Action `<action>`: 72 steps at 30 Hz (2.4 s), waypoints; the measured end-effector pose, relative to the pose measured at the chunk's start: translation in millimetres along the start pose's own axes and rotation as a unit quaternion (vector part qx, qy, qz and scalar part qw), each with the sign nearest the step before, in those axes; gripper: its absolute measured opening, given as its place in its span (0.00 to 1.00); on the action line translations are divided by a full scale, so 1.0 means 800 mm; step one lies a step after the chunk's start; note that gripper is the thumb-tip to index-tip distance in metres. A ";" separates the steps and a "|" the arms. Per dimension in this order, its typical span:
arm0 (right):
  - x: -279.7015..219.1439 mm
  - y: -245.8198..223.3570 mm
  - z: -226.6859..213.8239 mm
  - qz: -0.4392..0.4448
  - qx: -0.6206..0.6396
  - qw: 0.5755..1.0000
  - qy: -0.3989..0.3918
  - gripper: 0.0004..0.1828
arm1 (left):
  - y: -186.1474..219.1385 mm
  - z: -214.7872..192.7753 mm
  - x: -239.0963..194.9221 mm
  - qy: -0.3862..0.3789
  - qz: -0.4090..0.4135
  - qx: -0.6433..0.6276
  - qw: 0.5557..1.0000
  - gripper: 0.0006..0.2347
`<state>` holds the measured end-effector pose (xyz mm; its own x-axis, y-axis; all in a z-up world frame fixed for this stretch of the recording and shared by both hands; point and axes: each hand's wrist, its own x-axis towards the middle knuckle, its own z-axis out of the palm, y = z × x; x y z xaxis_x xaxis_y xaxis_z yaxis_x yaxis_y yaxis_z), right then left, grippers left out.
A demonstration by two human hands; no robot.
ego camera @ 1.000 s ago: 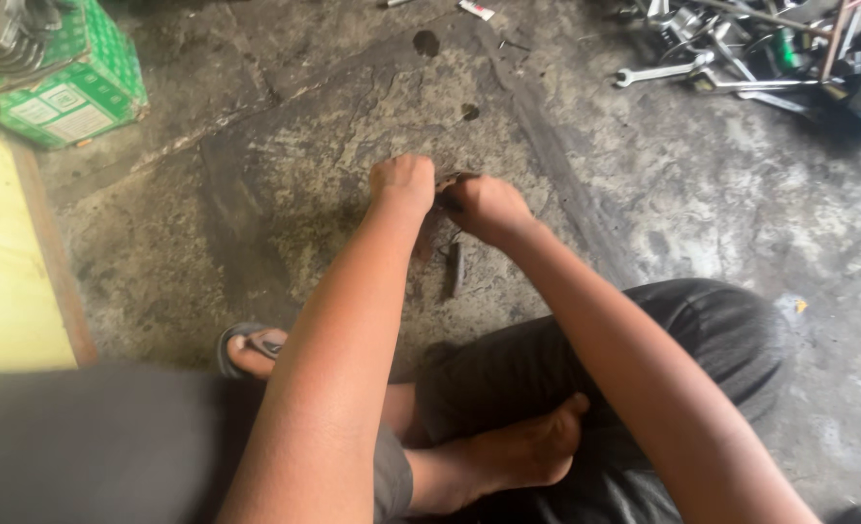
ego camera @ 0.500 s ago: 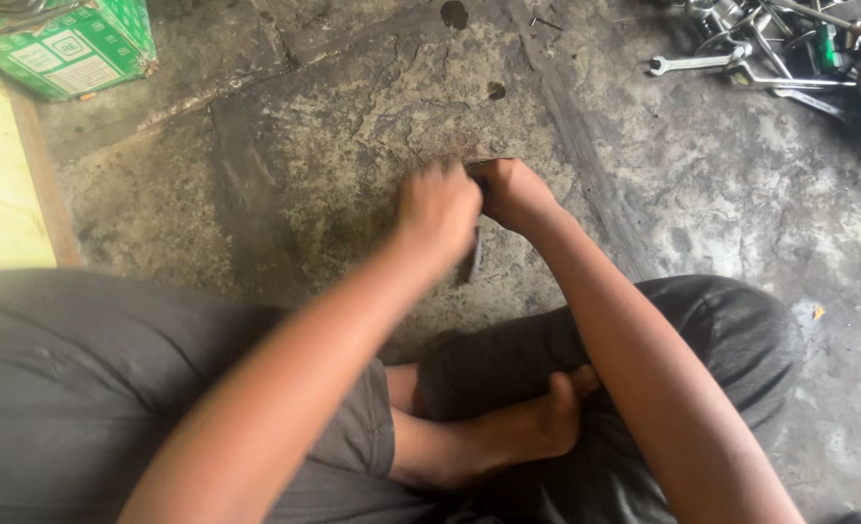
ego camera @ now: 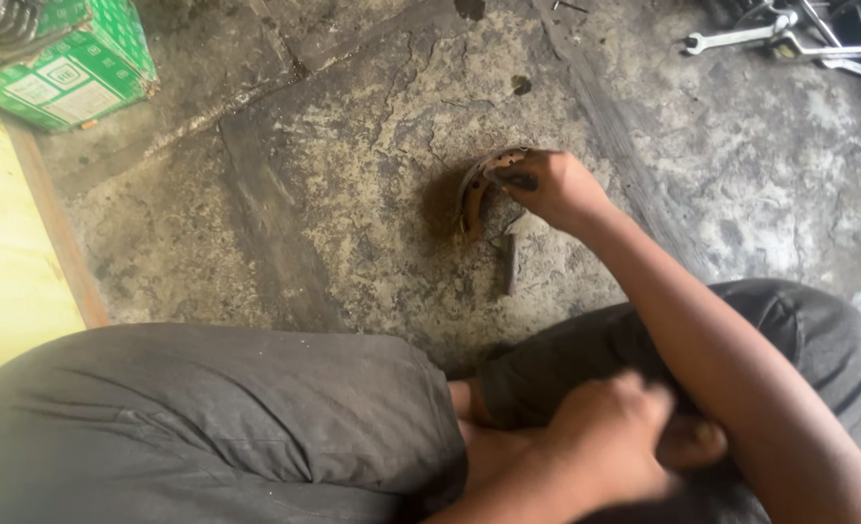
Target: The person sits on the floor and uses a metal file to scrape and clean a curved metal part. They then use a cloth to wipe the part and the floor, removing debris from the surface.
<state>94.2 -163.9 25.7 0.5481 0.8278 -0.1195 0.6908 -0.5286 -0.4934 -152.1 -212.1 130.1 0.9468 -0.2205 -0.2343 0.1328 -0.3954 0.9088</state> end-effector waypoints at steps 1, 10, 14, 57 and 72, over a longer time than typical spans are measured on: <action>-0.004 -0.003 0.001 -0.030 -0.012 0.999 0.013 0.14 | 0.002 0.005 0.005 -0.040 -0.021 0.014 0.999 0.20; 0.008 -0.015 0.005 -0.002 0.087 0.996 0.031 0.15 | -0.016 0.011 0.014 0.107 0.174 -0.095 0.974 0.20; 0.007 -0.027 0.006 0.152 0.077 0.985 -0.031 0.14 | -0.020 0.008 0.017 -0.048 0.054 -0.029 0.997 0.21; 0.023 0.029 0.011 0.039 0.101 0.983 -0.152 0.17 | -0.212 -0.209 0.126 0.253 -0.268 0.150 0.917 0.23; 0.003 0.012 0.031 0.184 0.147 0.971 0.045 0.13 | -0.184 -0.252 0.095 0.129 -0.358 -0.094 0.920 0.33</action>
<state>90.1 -162.1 -0.8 0.7802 0.5665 -0.2654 0.2837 -0.6985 -0.6570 -40.5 9.3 47.8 0.6316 0.2645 -0.7288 0.7750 -0.1909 0.6024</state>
